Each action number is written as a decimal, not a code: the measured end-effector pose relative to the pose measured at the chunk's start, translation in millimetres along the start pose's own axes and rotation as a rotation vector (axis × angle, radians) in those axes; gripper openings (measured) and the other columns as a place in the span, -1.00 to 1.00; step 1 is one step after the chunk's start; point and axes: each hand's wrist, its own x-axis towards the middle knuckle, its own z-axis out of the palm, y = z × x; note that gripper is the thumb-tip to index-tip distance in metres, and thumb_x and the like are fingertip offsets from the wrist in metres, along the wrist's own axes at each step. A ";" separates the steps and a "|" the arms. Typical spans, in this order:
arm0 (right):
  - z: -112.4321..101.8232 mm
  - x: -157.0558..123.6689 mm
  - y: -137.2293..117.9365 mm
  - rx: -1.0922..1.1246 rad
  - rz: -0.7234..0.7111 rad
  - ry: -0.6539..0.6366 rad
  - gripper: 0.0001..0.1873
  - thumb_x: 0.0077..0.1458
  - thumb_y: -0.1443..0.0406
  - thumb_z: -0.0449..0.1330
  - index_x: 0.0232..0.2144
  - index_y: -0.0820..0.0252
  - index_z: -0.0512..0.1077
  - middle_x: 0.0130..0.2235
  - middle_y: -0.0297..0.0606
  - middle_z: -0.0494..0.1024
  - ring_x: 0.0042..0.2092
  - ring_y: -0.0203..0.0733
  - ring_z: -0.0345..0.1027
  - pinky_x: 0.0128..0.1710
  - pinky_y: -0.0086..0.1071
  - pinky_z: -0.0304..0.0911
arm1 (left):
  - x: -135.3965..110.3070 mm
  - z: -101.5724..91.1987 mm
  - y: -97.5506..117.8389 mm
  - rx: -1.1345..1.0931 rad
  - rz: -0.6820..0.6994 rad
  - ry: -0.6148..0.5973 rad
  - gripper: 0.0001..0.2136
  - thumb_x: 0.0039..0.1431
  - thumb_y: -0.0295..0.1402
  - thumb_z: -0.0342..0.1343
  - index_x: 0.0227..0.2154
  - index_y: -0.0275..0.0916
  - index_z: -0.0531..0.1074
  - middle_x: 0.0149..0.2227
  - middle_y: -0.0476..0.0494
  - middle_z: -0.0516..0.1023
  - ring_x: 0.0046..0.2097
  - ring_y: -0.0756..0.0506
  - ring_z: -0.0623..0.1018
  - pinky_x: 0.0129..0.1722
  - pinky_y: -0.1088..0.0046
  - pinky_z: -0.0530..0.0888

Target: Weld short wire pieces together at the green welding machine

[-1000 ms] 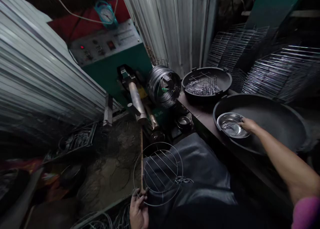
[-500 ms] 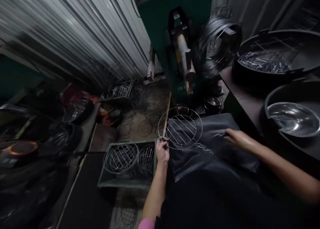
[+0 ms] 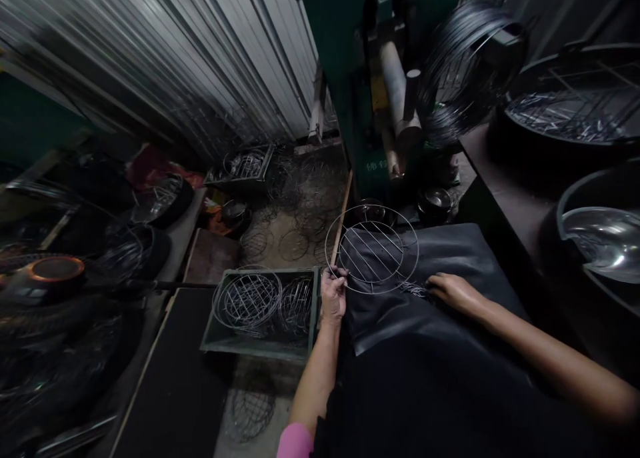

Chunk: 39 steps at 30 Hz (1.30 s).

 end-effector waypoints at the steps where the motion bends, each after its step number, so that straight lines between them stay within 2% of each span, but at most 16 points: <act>1: 3.8 3.4 -4.5 -0.022 -0.004 -0.016 -0.80 0.12 0.36 0.06 -0.22 0.18 0.45 -0.22 -0.17 0.50 -0.20 -0.13 0.41 -0.21 -0.39 0.27 | -0.7 0.3 0.0 0.002 0.007 -0.005 -0.68 -0.20 -0.49 0.17 -0.30 -0.21 0.28 -0.43 0.03 0.41 -0.48 0.11 0.35 -0.39 0.57 0.27; 5: 14.7 15.9 -18.3 -0.172 -0.008 -0.104 -0.82 0.07 0.39 0.11 -0.24 0.23 0.43 -0.21 -0.12 0.47 -0.25 -0.11 0.42 -0.30 -0.39 0.27 | -4.1 0.5 0.3 0.035 0.038 -0.024 -0.67 -0.18 -0.45 0.18 -0.26 -0.24 0.32 -0.42 -0.02 0.42 -0.43 0.06 0.39 -0.31 0.50 0.32; 8: 16.6 18.5 -19.9 -0.216 -0.027 -0.153 -0.84 0.06 0.43 0.08 -0.28 0.25 0.42 -0.16 -0.05 0.46 -0.26 -0.08 0.43 -0.31 -0.36 0.28 | -5.7 0.6 0.7 0.065 0.046 -0.025 -0.64 -0.18 -0.44 0.18 -0.21 -0.26 0.34 -0.40 -0.05 0.41 -0.37 0.02 0.42 -0.25 0.45 0.34; 10: 16.0 16.6 -15.5 -0.174 -0.047 -0.146 -0.84 0.06 0.43 0.06 -0.31 0.22 0.41 -0.17 -0.07 0.47 -0.24 -0.08 0.43 -0.29 -0.36 0.28 | -5.8 0.7 1.0 0.078 0.042 -0.020 -0.62 -0.17 -0.43 0.18 -0.20 -0.26 0.35 -0.39 -0.05 0.41 -0.35 0.01 0.43 -0.24 0.43 0.35; 13: 15.2 11.5 -2.0 -0.051 -0.066 -0.125 -0.87 0.04 0.41 0.03 -0.38 0.16 0.37 -0.29 -0.17 0.51 -0.24 -0.08 0.44 -0.27 -0.35 0.27 | -5.1 0.9 1.1 0.082 0.044 -0.031 -0.62 -0.17 -0.42 0.17 -0.18 -0.26 0.34 -0.39 -0.05 0.41 -0.36 0.02 0.41 -0.25 0.44 0.34; 17: 16.3 5.7 15.7 0.087 -0.023 -0.099 -0.85 0.00 0.35 0.00 -0.39 0.12 0.36 -0.35 -0.22 0.54 -0.27 -0.04 0.45 -0.30 -0.31 0.29 | -4.6 2.0 0.2 0.086 0.066 -0.046 -0.61 -0.13 -0.36 0.17 -0.16 -0.26 0.32 -0.41 -0.05 0.41 -0.40 0.02 0.40 -0.27 0.44 0.34; 20: 18.5 2.9 18.7 0.158 0.010 -0.062 -0.80 -0.06 0.31 -0.01 -0.39 0.10 0.39 -0.35 -0.21 0.55 -0.27 -0.01 0.46 -0.29 -0.27 0.31 | -4.4 3.2 -0.8 0.123 0.061 -0.031 -0.59 -0.09 -0.32 0.18 -0.13 -0.25 0.31 -0.43 -0.03 0.41 -0.39 0.02 0.41 -0.30 0.47 0.33; 23: 20.4 1.3 16.4 0.209 -0.007 -0.033 -0.80 -0.14 0.27 0.01 -0.45 -0.02 0.42 -0.39 -0.26 0.55 -0.29 0.02 0.46 -0.31 -0.21 0.33 | -4.4 3.7 -1.4 0.142 0.035 -0.010 -0.58 -0.09 -0.33 0.22 -0.12 -0.24 0.31 -0.42 -0.04 0.41 -0.31 -0.02 0.45 -0.34 0.52 0.32; 26: 9.7 4.4 19.4 0.251 -0.049 -0.013 -0.83 -0.19 0.23 0.05 -0.51 -0.13 0.43 -0.38 -0.31 0.57 -0.27 0.04 0.47 -0.31 -0.19 0.35 | -5.3 3.3 -1.4 0.135 0.021 -0.007 -0.58 -0.10 -0.33 0.24 -0.13 -0.23 0.32 -0.43 -0.04 0.42 -0.29 -0.02 0.46 -0.39 0.56 0.29; 28: -13.9 11.4 26.9 0.268 -0.035 0.073 -0.82 -0.17 0.19 0.07 -0.47 -0.13 0.46 -0.33 -0.30 0.58 -0.23 0.05 0.46 -0.25 -0.19 0.36 | -6.6 2.9 -1.2 0.134 0.013 -0.006 -0.58 -0.10 -0.33 0.25 -0.13 -0.23 0.33 -0.42 -0.04 0.42 -0.33 -0.01 0.45 -0.42 0.57 0.29; 30: -53.0 23.4 37.0 0.289 0.016 0.245 -0.76 -0.11 0.12 0.06 -0.40 -0.06 0.48 -0.29 -0.25 0.58 -0.20 0.08 0.46 -0.20 -0.18 0.36 | -7.8 2.2 -1.7 0.132 0.006 0.006 -0.58 -0.10 -0.31 0.27 -0.13 -0.22 0.35 -0.40 -0.06 0.44 -0.32 -0.02 0.46 -0.40 0.56 0.31; 33: -130.8 50.2 48.6 0.345 0.097 0.561 -0.65 -0.05 0.06 0.06 -0.28 0.08 0.47 -0.26 -0.18 0.56 -0.19 0.07 0.44 -0.15 -0.18 0.34 | -7.2 -0.4 -6.0 0.126 -0.004 0.027 -0.55 -0.13 -0.27 0.30 -0.12 -0.19 0.39 -0.37 -0.09 0.46 -0.21 -0.08 0.49 -0.23 0.50 0.36; 35: -183.3 73.5 49.0 0.356 0.116 0.753 -0.62 -0.03 0.10 0.09 -0.21 0.15 0.45 -0.19 -0.15 0.54 -0.15 0.04 0.41 -0.12 -0.19 0.31 | -4.0 -3.3 -11.9 0.126 0.006 0.039 -0.53 -0.17 -0.24 0.32 -0.13 -0.18 0.41 -0.39 -0.09 0.46 -0.20 -0.11 0.50 -0.17 0.46 0.37; 37: -227.7 100.1 41.7 0.372 0.133 0.909 -0.60 -0.02 0.16 0.12 -0.13 0.21 0.42 -0.17 -0.13 0.52 -0.17 0.01 0.40 -0.14 -0.20 0.31 | 1.1 -6.2 -18.9 0.117 0.042 0.051 -0.52 -0.22 -0.17 0.34 -0.16 -0.17 0.43 -0.46 -0.07 0.44 -0.31 -0.09 0.49 -0.22 0.44 0.40; 39: -260.3 128.2 28.3 0.432 0.174 1.022 -0.53 -0.03 0.19 0.17 -0.04 0.24 0.37 -0.19 -0.11 0.51 -0.24 -0.05 0.41 -0.24 -0.25 0.33 | 6.7 -8.4 -25.3 0.107 0.067 0.058 -0.51 -0.26 -0.12 0.34 -0.20 -0.18 0.46 -0.53 -0.04 0.40 -0.46 -0.02 0.44 -0.25 0.41 0.42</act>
